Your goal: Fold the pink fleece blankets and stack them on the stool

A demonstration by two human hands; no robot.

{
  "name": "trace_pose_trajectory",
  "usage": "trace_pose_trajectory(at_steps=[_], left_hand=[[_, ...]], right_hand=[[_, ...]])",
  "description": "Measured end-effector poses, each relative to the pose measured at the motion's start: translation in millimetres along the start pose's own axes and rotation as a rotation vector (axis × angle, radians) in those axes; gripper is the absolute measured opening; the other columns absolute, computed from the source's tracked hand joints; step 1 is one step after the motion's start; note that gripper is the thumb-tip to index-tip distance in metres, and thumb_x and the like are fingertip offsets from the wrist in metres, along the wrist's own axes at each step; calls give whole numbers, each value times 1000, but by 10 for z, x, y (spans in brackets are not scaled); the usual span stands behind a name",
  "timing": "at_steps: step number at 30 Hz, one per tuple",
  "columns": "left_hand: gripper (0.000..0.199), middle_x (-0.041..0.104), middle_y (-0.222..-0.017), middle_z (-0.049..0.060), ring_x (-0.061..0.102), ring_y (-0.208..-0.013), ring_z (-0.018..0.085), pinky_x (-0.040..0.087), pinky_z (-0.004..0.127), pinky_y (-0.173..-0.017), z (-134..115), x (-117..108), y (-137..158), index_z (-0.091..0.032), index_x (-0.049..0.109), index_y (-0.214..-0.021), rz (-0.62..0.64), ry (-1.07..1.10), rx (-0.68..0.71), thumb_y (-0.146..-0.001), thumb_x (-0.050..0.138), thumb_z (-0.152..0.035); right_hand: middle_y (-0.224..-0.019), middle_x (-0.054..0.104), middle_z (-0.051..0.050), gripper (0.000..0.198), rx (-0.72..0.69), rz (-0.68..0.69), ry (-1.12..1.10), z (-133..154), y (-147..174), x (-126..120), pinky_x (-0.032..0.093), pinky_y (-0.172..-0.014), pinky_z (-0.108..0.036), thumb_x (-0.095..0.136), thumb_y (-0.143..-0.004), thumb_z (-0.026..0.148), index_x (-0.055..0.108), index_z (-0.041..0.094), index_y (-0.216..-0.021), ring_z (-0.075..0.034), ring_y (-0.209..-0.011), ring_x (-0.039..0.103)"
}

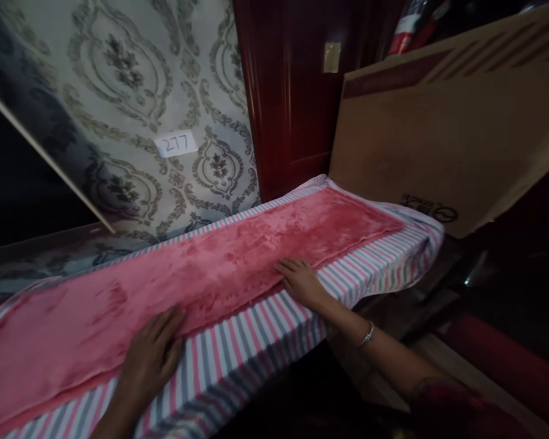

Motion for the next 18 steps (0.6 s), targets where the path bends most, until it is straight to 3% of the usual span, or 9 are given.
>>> trace_pose_trajectory(at_steps=[2,6,13,18], left_hand=[[48,62,-136,9,56,-125,29,47,45,-101,-63,165,-33,-23,56,-136,45,20,22,-92,45,-39],[48,62,-137,5,54,-129,28,48,46,-102,-22,426,-4,-26,59,-134,111,51,-72,-92,42,-41],[46,68,-128,3,64,-114,28,53,46,-92,142,511,107,-31,63,-128,64,72,-37,-92,40,-46],[46,69,-126,3,67,-110,27,53,45,-92,255,617,171,-33,63,-127,12,111,17,-91,41,-48]], right_hand=[[-139,58,-13,44,89,10,53,-289,47,-88,33,-110,-48,49,-92,15,61,20,-134,-26,-129,50],[-140,58,-12,44,211,26,115,-814,166,-209,31,-111,-50,45,-93,13,61,22,-134,-26,-132,48],[-138,59,-13,43,294,-100,231,-1378,208,-440,32,-109,-51,50,-92,14,60,20,-134,-29,-129,49],[-132,64,-11,39,375,-61,228,-1783,227,-577,39,-105,-46,49,-88,9,71,20,-119,-28,-123,56]])
Point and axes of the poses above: each hand's wrist, its own y-axis away from the middle knuckle, its own x-axis out of the palm, z = x × y, the point moved 7 cm from there along -y, towards the middle knuckle
